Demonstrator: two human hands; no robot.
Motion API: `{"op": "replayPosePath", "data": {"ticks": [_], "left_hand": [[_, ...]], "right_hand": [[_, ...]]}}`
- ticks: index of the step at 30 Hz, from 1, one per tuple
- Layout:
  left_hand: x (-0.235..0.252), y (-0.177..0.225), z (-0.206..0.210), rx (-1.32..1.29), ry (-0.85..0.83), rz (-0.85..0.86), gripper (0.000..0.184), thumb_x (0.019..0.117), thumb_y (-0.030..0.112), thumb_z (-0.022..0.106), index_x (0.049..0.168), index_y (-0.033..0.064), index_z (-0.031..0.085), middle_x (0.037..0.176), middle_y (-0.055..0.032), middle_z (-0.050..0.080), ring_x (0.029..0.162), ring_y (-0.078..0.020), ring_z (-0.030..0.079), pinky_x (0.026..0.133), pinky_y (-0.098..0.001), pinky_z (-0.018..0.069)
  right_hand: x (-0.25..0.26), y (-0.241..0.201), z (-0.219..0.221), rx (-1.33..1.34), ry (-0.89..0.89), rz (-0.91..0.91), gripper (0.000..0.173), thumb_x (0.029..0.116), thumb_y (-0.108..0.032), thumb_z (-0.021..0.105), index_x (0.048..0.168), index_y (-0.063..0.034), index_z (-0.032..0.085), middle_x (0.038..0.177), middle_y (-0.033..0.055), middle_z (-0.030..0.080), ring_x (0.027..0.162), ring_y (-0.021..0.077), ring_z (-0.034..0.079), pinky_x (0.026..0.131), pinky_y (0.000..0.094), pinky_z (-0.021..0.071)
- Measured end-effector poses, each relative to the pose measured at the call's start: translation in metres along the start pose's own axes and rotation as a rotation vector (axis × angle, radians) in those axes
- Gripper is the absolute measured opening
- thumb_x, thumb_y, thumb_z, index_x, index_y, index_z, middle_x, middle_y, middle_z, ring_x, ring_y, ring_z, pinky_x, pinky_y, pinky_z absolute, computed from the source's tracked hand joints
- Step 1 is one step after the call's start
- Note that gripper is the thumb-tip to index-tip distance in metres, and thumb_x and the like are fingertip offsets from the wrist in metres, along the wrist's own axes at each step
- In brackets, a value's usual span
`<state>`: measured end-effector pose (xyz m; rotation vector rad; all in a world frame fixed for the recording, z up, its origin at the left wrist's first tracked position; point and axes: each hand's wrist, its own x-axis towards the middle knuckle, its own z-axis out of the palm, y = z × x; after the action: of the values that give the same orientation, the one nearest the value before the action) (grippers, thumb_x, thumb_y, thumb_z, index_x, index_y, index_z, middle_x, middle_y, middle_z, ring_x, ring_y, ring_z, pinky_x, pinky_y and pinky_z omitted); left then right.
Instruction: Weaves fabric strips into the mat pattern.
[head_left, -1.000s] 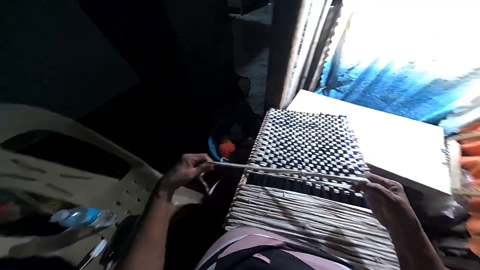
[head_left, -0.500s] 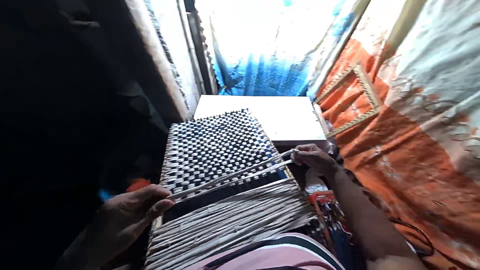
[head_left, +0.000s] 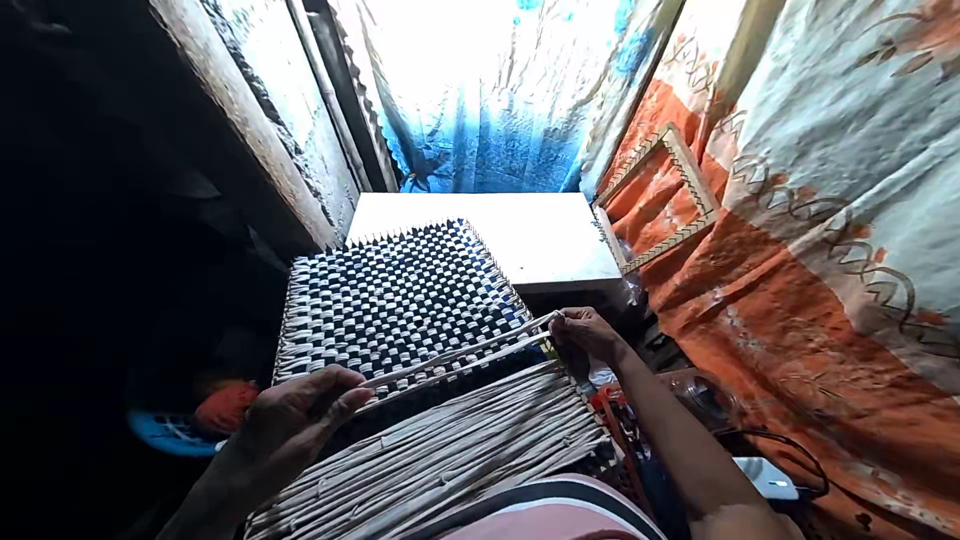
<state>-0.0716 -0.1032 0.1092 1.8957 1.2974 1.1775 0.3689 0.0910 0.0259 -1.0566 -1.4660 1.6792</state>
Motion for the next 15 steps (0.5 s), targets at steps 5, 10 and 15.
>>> {"op": "replayPosePath", "data": {"ticks": [5, 10, 15], "left_hand": [[-0.022, -0.001, -0.005, -0.034, -0.032, -0.002, 0.023, 0.0981, 0.036, 0.068, 0.101, 0.0145, 0.073, 0.083, 0.013, 0.069, 0.068, 0.009, 0.059, 0.063, -0.0089, 0.0503], [-0.057, 0.015, -0.033, -0.093, -0.13, -0.029, 0.013, 0.0987, 0.023, 0.069, 0.107, 0.0136, 0.073, 0.093, 0.0124, 0.072, 0.078, 0.0082, 0.063, 0.071, -0.0126, 0.0543], [-0.087, 0.007, -0.058, 0.014, -0.092, -0.16, 0.017, 0.0966, 0.012, 0.067, 0.104, -0.0037, 0.071, 0.092, 0.0002, 0.073, 0.08, 0.0056, 0.065, 0.076, -0.0154, 0.0553]], "right_hand": [[-0.005, 0.019, 0.002, -0.019, 0.042, 0.079, 0.013, 0.1015, -0.009, 0.061, 0.101, 0.0004, 0.07, 0.084, 0.0021, 0.072, 0.076, 0.0103, 0.07, 0.078, 0.0295, 0.0607], [-0.017, 0.017, 0.002, -0.088, -0.006, 0.014, 0.019, 0.0895, -0.003, 0.071, 0.107, 0.0002, 0.065, 0.09, 0.004, 0.071, 0.078, 0.0122, 0.069, 0.077, 0.0322, 0.0605], [-0.014, 0.005, 0.005, -0.167, 0.055, 0.085, 0.026, 0.0822, 0.002, 0.075, 0.106, 0.0007, 0.064, 0.09, 0.0054, 0.07, 0.078, 0.0137, 0.069, 0.076, 0.0329, 0.061]]}}
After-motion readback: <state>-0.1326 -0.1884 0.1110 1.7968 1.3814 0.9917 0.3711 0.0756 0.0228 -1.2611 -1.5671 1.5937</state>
